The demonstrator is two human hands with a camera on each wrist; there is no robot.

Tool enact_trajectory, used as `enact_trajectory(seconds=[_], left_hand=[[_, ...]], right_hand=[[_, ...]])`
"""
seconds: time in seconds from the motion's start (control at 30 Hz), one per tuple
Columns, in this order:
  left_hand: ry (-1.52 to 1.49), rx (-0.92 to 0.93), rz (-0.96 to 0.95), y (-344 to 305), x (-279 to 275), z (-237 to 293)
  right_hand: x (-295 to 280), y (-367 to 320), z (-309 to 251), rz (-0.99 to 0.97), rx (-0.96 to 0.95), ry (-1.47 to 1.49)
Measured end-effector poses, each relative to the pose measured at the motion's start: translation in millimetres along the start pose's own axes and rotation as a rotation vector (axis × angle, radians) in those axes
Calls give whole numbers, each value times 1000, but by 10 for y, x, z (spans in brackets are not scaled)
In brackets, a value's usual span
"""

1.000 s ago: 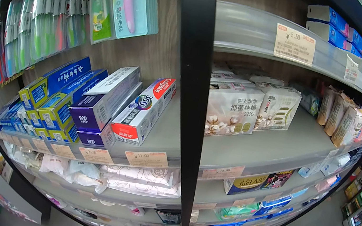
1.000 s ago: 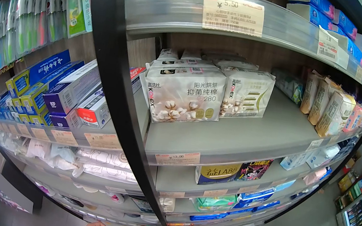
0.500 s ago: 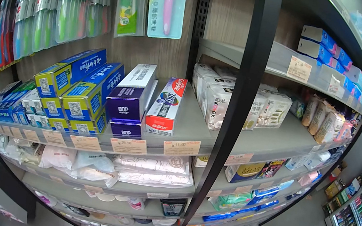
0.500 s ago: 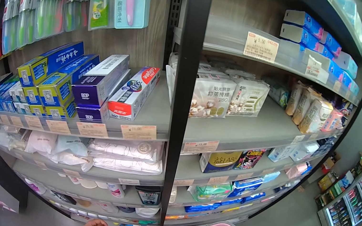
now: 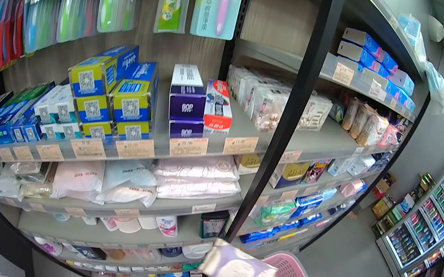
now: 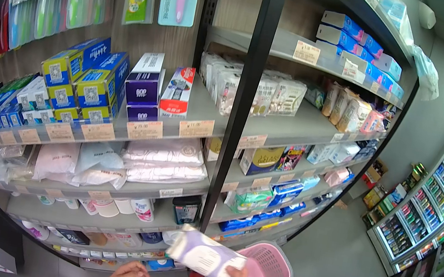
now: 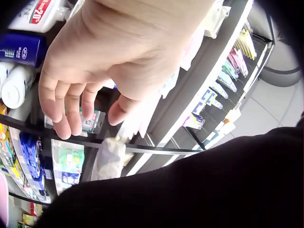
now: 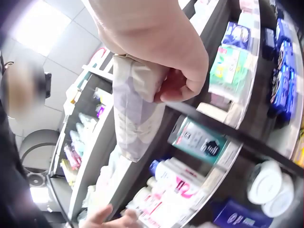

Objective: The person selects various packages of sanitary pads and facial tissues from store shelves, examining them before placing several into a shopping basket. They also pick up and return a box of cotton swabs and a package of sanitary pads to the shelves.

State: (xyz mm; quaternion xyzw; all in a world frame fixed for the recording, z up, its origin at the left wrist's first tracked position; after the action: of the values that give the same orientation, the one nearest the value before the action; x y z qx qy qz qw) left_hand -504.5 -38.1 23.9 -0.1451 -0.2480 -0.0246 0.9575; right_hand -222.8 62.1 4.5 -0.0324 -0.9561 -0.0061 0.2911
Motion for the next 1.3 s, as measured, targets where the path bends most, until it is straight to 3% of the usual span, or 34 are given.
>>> enact_trajectory(seconds=[0.07, 0.3, 0.43, 0.57, 0.63, 0.67, 0.73, 0.83, 0.9, 0.97, 1.03, 1.1, 1.13, 1.2, 1.3], left_hand=[[41, 99, -167, -6, -15, -84], [-3, 169, -163, -160, -10, -44], [-53, 196, 57, -196, -201, -48], [-151, 201, 101, -163, -175, 88], [-217, 286, 44, -120, -141, 165], [-220, 285, 45, -109, -140, 130], [-342, 414, -24, -135, -129, 128], [-470, 420, -43, -71, -164, 78], [-452, 416, -4, -29, -153, 89], [-433, 411, 28, 16, -119, 126], [-498, 383, 22, 38, -53, 162], [-467, 403, -9, 49, 55, 287], [-436, 424, -38, 54, 106, 337], [-414, 423, -27, 75, 132, 344], [-392, 437, -19, 131, 96, 292]], right_hand=[[242, -191, 124, -32, 104, -48], [886, -575, 375, -232, 295, -92], [1066, -605, 464, -300, 298, -91], [1208, -615, 404, -373, 282, -141], [1245, -611, 281, -446, 50, -277], [1240, -552, 251, -446, 51, -279], [1492, -569, -98, -744, -571, -664], [1514, -567, -275, -721, -736, -831], [1427, -496, -225, -723, -740, -833], [1313, -353, -194, -649, -463, -576], [1278, -291, -220, -672, -418, -543], [1283, -232, -169, -712, -151, -273], [1266, -231, -161, -709, -149, -271], [1244, -265, -14, -770, 41, -290], [1250, -281, 12, -800, 61, -319]])
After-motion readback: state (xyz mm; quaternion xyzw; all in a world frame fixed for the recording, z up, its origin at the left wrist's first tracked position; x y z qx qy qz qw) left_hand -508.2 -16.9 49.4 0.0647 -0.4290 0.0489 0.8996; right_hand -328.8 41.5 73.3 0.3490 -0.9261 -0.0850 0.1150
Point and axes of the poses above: each hand's wrist, its own y-axis towards the middle knuckle, its own x-axis out of the palm, z = x × y, the point moved 7 cm from there along y, towards the middle knuckle, and after that the axes turned 2 degrees about -y, right-handed, at the moved point
